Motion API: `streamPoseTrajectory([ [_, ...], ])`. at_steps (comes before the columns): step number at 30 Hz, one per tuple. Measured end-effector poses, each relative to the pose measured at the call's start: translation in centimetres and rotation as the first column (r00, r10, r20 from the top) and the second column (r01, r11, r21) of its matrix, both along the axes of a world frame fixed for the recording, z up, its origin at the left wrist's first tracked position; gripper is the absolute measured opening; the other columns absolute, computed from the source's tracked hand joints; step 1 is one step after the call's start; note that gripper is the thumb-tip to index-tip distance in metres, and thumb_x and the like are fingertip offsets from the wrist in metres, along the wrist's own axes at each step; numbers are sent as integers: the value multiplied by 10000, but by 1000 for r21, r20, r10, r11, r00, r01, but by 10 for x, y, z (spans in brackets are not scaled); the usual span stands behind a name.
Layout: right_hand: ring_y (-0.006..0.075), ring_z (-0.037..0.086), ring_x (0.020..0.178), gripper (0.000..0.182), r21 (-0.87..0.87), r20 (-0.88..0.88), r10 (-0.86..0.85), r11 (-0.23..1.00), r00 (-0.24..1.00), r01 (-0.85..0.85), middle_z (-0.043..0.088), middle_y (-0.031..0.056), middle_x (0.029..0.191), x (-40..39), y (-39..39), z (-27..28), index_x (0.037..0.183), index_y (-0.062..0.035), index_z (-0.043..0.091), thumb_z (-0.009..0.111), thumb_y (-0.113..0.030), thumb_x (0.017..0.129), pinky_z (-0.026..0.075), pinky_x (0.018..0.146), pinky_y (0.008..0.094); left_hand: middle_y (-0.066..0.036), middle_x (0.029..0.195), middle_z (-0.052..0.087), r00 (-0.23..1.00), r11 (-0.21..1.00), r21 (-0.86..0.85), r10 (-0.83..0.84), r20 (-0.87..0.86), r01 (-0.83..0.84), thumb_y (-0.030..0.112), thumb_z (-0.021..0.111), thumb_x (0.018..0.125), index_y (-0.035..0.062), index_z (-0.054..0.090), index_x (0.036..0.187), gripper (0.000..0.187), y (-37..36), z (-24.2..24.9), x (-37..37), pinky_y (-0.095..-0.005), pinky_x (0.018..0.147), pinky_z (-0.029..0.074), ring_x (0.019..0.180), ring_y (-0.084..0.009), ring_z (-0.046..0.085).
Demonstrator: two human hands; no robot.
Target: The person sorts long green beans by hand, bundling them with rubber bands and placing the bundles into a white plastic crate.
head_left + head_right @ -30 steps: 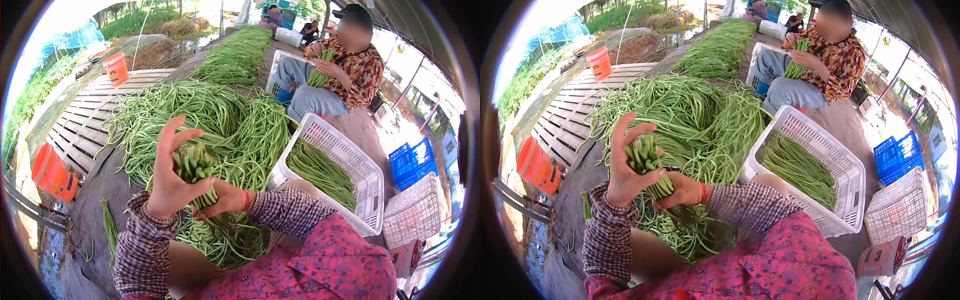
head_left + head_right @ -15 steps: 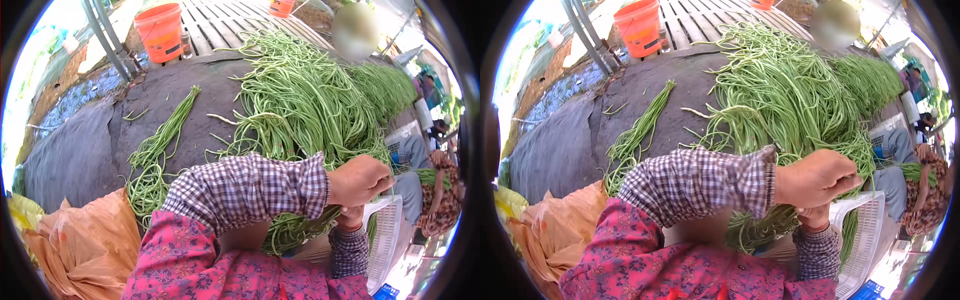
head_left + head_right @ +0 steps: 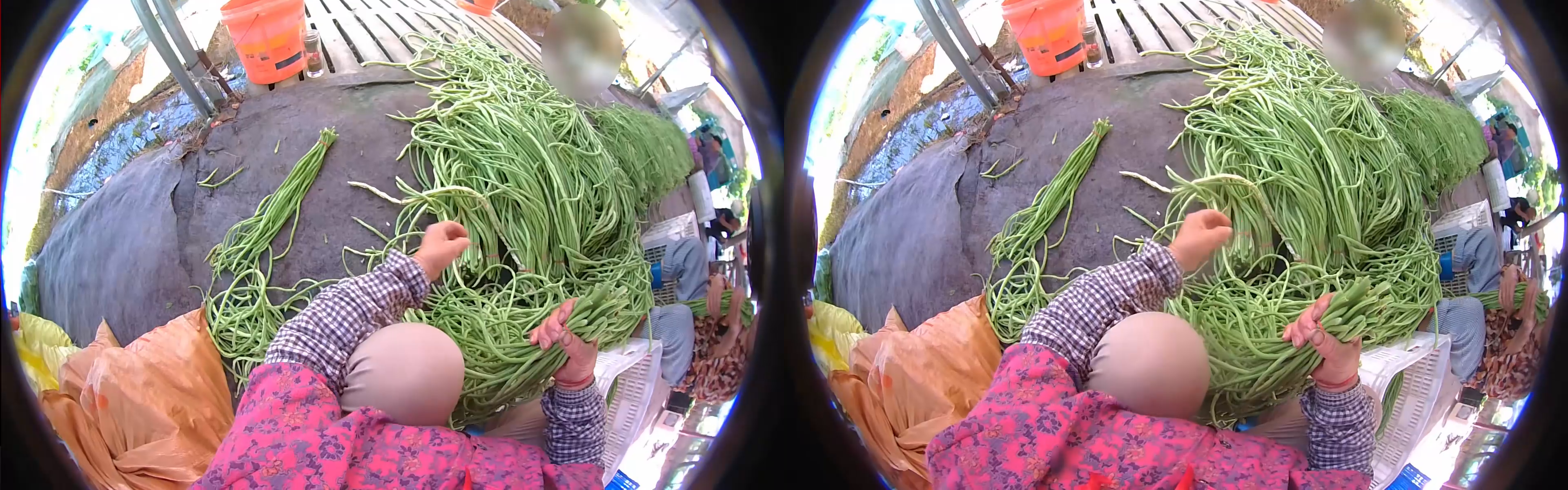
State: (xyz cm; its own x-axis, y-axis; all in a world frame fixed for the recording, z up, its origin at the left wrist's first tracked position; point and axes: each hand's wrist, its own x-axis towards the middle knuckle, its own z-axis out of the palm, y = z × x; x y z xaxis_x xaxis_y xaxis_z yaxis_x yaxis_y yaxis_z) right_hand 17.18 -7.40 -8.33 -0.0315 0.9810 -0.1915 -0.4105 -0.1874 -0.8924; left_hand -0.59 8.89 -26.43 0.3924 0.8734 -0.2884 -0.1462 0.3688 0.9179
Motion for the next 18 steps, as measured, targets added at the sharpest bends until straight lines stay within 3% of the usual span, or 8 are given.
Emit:
streamPoseTrajectory([
  [3, 180, 561, 666, 454, -53, -120, -6, 999, 993, -1, 534, 13, 754, 3, 7, -8, 968, -82, 474, 812, -204, 691, 497, 722, 400, -138, 1050, 597, 848, 886, 259, 450, -281, -385, 54, 658, 747, -13, 545, 1086, 363, 31, -74, -43, -328, 849, 488, 969, -220, 585],
  [4, 179, 561, 670, 464, -64, -158, -16, 998, 987, 6, 534, 13, 759, 4, 7, -12, 972, -82, 472, 815, -211, 687, 497, 722, 399, -173, 1009, 594, 657, 727, 546, 656, -372, -417, 87, 685, 666, -14, 563, 1040, 406, 55, -117, -69, -380, 886, 448, 980, -313, 563],
  [6, 204, 575, 713, 505, -70, -162, -48, 997, 986, 37, 541, 35, 789, 4, 8, -16, 990, -85, 465, 826, -220, 664, 504, 760, 422, -211, 1077, 553, 394, 574, 762, 802, -449, -300, 125, 686, 656, -28, 508, 1120, 520, 92, -125, -139, -411, 923, 414, 1024, -362, 528],
  [10, 275, 620, 830, 485, -34, -96, -63, 998, 993, 60, 596, 112, 880, 4, 14, -18, 1023, -79, 463, 790, -161, 675, 480, 879, 502, -235, 1431, 286, 32, 834, 534, 543, -839, -141, 259, 741, 700, 41, 169, 1427, 951, 138, -141, -248, -394, 1065, 302, 1306, -375, 328],
  [12, 290, 625, 855, 472, -49, -124, -49, 998, 991, 43, 607, 129, 894, 4, 15, -20, 1042, -74, 461, 767, -137, 689, 462, 903, 528, -221, 1490, 161, 234, 933, 287, 336, -912, -218, 354, 746, 709, 75, 48, 1459, 1062, 150, -130, -268, -385, 1101, 252, 1359, -363, 240],
  [13, 291, 621, 830, 477, 4, -161, -15, 1000, 987, 16, 603, 119, 841, 10, 16, -27, 1078, -67, 457, 746, -119, 702, 460, 884, 531, -229, 1438, 291, 182, 956, 199, 239, -954, -215, 406, 750, 703, 71, 1, 1455, 1113, 151, -124, -264, -391, 1092, 276, 1321, -376, 314],
  [16, 289, 616, 810, 476, -42, -227, 50, 997, 973, -61, 595, 108, 803, 11, 22, -25, 1088, -69, 463, 742, -114, 705, 462, 858, 520, -225, 1344, 441, 128, 986, -96, -78, -989, -139, 428, 755, 694, 56, 122, 1439, 1046, 154, -80, -247, -407, 1060, 328, 1261, -381, 404],
  [18, 275, 611, 793, 476, -54, -222, 68, 995, 973, -82, 586, 89, 785, 3, 25, -23, 1115, -59, 477, 731, -111, 715, 469, 834, 500, -159, 1160, 603, 131, 990, -86, -71, -989, -111, 408, 769, 680, 59, 600, 1102, 573, 159, -89, -246, -423, 942, 438, 1121, -340, 534],
])
